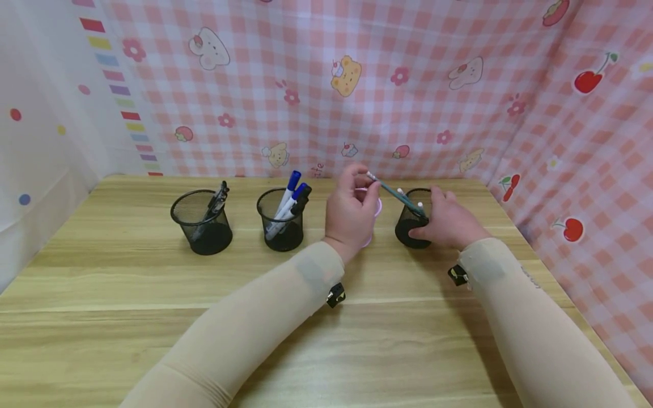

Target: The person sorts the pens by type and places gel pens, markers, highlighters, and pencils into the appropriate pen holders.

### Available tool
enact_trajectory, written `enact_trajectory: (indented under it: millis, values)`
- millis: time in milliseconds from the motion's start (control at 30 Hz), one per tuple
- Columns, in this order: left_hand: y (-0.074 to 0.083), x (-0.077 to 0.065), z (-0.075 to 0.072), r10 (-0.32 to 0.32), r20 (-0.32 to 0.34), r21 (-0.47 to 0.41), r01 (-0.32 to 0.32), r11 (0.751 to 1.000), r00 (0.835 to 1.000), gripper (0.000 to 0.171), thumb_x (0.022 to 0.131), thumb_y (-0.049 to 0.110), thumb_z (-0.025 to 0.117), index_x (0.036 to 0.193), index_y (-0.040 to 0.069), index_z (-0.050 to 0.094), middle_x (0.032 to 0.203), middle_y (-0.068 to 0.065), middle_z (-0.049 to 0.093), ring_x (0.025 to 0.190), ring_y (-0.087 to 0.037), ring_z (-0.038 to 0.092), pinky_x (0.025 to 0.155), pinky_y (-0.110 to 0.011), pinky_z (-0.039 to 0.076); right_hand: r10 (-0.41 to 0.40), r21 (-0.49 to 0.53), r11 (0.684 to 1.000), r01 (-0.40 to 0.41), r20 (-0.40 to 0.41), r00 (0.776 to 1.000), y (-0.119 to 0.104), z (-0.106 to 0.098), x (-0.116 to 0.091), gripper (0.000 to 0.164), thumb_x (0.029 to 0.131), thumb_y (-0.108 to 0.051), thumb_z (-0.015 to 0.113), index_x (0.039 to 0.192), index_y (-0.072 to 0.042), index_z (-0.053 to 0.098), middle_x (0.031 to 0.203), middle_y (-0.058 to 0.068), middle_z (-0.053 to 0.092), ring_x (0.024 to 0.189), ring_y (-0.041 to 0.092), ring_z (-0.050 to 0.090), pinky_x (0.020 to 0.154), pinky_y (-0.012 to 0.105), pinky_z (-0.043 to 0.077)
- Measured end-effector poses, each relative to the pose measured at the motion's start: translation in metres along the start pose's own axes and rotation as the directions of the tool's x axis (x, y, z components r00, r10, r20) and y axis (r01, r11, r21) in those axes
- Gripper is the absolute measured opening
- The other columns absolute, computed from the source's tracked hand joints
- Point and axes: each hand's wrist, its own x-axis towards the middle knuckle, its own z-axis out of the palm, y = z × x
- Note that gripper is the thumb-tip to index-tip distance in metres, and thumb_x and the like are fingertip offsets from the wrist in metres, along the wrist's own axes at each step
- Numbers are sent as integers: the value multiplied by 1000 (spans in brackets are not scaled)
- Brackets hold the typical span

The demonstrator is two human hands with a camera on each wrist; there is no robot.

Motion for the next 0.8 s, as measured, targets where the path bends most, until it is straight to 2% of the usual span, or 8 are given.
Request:
enact_trajectory:
  millis: [300, 533, 800]
  values:
    - [-2, -5, 1, -38, 73, 34, 35, 999, 997, 16, 105, 14, 65, 118, 5, 63, 106, -12, 79, 89, -23, 75, 80, -22, 60, 11, -2, 1000, -11, 0, 1000, 2, 2, 2, 129, 88, -51, 82, 165, 7, -3, 158, 44, 26, 123, 53, 57, 109, 69, 45]
    - [-4, -4, 4, -17, 103, 48, 12, 999, 994, 11, 104, 12, 66, 110, 3, 69, 104, -12, 79, 90, -21, 77, 83, -17, 59, 13, 0, 1000, -13, -4, 1000, 1, 2, 2, 128, 88, -51, 82, 165, 8, -2, 157, 44, 26, 123, 53, 57, 108, 69, 45]
    - [-6, -3, 7, 13, 124, 111, -26, 994, 992, 13, 103, 13, 68, 106, 3, 75, 100, -9, 80, 88, -18, 78, 81, -14, 58, 15, -2, 1000, -15, -1, 1000, 0, 2, 1, 128, 88, -51, 82, 165, 8, -2, 157, 45, 25, 121, 53, 58, 107, 69, 46]
